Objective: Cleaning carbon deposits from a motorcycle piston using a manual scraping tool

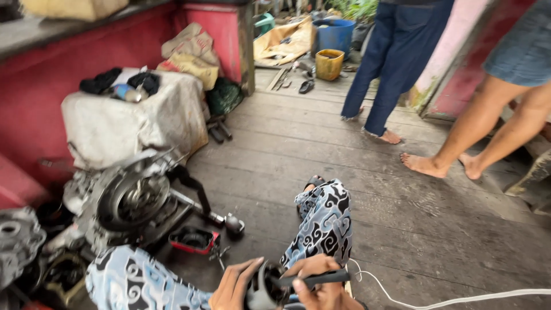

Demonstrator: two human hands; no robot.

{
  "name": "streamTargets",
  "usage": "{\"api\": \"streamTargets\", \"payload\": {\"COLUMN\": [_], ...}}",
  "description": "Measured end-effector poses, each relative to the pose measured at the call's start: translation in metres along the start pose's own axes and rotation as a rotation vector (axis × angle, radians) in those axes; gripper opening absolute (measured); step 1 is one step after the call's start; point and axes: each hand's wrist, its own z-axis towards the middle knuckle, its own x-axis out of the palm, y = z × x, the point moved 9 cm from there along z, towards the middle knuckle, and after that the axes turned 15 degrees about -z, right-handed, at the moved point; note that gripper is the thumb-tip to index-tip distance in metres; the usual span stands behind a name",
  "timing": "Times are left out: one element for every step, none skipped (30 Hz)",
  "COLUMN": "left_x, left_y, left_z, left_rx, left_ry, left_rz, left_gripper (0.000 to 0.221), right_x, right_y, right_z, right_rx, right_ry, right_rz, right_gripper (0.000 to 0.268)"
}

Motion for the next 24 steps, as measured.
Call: {"api": "streamTargets", "payload": {"left_x": [0.010, 0.020, 0.022, 0.023, 0.023, 0.022, 0.019, 0.017, 0.018, 0.016, 0.014, 0.013, 0.008, 0.006, 0.003, -0.003, -0.009, -0.009, -0.009, -0.010, -0.010, -0.005, -0.001, -0.002], "left_y": [0.025, 0.050, 0.052, 0.053, 0.055, 0.051, 0.049, 0.047, 0.048, 0.048, 0.049, 0.041, 0.035, 0.028, 0.017, 0.001, -0.014, -0.018, -0.020, -0.022, -0.016, -0.009, -0.003, -0.007], "left_z": [-0.011, -0.026, -0.021, -0.023, -0.024, -0.024, -0.024, -0.021, -0.022, -0.022, -0.023, -0.018, -0.013, -0.012, -0.004, 0.005, 0.014, 0.016, 0.018, 0.020, 0.015, 0.013, 0.010, 0.013], "left_rx": [-0.082, -0.172, -0.155, -0.153, -0.151, -0.158, -0.183, -0.201, -0.201, -0.192, -0.182, -0.180, -0.194, -0.215, -0.221, -0.182, -0.142, -0.146, -0.169, -0.190, -0.192, -0.191, -0.191, -0.194], "left_ry": [0.086, 0.167, 0.177, 0.180, 0.184, 0.177, 0.152, 0.129, 0.125, 0.107, 0.090, 0.084, 0.033, -0.017, -0.023, -0.061, -0.100, -0.101, -0.119, -0.134, -0.134, -0.083, -0.033, -0.031], "left_rz": [0.028, 0.063, 0.059, 0.079, 0.099, 0.103, 0.086, 0.070, 0.075, 0.049, 0.022, 0.033, 0.042, 0.045, 0.049, 0.002, -0.044, -0.041, -0.033, -0.027, -0.025, -0.038, -0.051, -0.051], "left_gripper": [0.056, 0.042, 0.042, 0.044, 0.045, 0.045, 0.045, 0.045, 0.045, 0.043, 0.042, 0.042, 0.039, 0.037, 0.037, 0.049, 0.072, 0.072, 0.070, 0.068, 0.068, 0.070, 0.073, 0.073], "right_x": [0.003, 0.006, 0.002, -0.004, -0.009, -0.005, 0.001, 0.007, 0.007, 0.016, 0.026, 0.024, 0.018, 0.010, 0.010, 0.005, -0.001, -0.001, -0.002, -0.005, -0.006, -0.007, -0.008, -0.012], "right_y": [-0.001, -0.001, -0.005, -0.009, -0.013, -0.012, -0.011, -0.010, -0.009, -0.012, -0.014, -0.019, -0.026, -0.033, -0.029, -0.022, -0.016, -0.014, -0.011, -0.008, -0.012, -0.015, -0.019, -0.022], "right_z": [0.004, 0.006, 0.006, 0.006, 0.004, -0.003, -0.009, -0.014, -0.011, -0.010, -0.010, -0.012, -0.013, -0.017, -0.015, -0.012, -0.009, -0.005, -0.002, 0.001, -0.001, -0.001, -0.001, 0.003], "right_rx": [0.012, 0.025, 0.021, 0.029, 0.036, 0.036, 0.033, 0.028, 0.024, 0.082, 0.140, 0.133, 0.132, 0.136, 0.135, 0.110, 0.085, 0.087, 0.086, 0.086, 0.087, 0.079, 0.071, 0.075], "right_ry": [0.042, 0.093, 0.076, 0.020, -0.037, -0.029, 0.003, 0.029, 0.031, 0.097, 0.165, 0.166, 0.117, 0.074, 0.082, 0.036, -0.011, -0.007, -0.019, -0.034, -0.034, -0.031, -0.028, -0.027], "right_rz": [0.092, 0.191, 0.181, 0.175, 0.170, 0.176, 0.131, 0.084, 0.089, 0.181, 0.273, 0.283, 0.270, 0.251, 0.256, 0.222, 0.187, 0.191, 0.200, 0.208, 0.210, 0.195, 0.180, 0.180], "right_gripper": [0.018, 0.017, 0.017, 0.016, 0.015, 0.015, 0.014, 0.014, 0.014, 0.015, 0.017, 0.017, 0.019, 0.023, 0.023, 0.021, 0.019, 0.019, 0.017, 0.016, 0.016, 0.016, 0.016, 0.016]}}
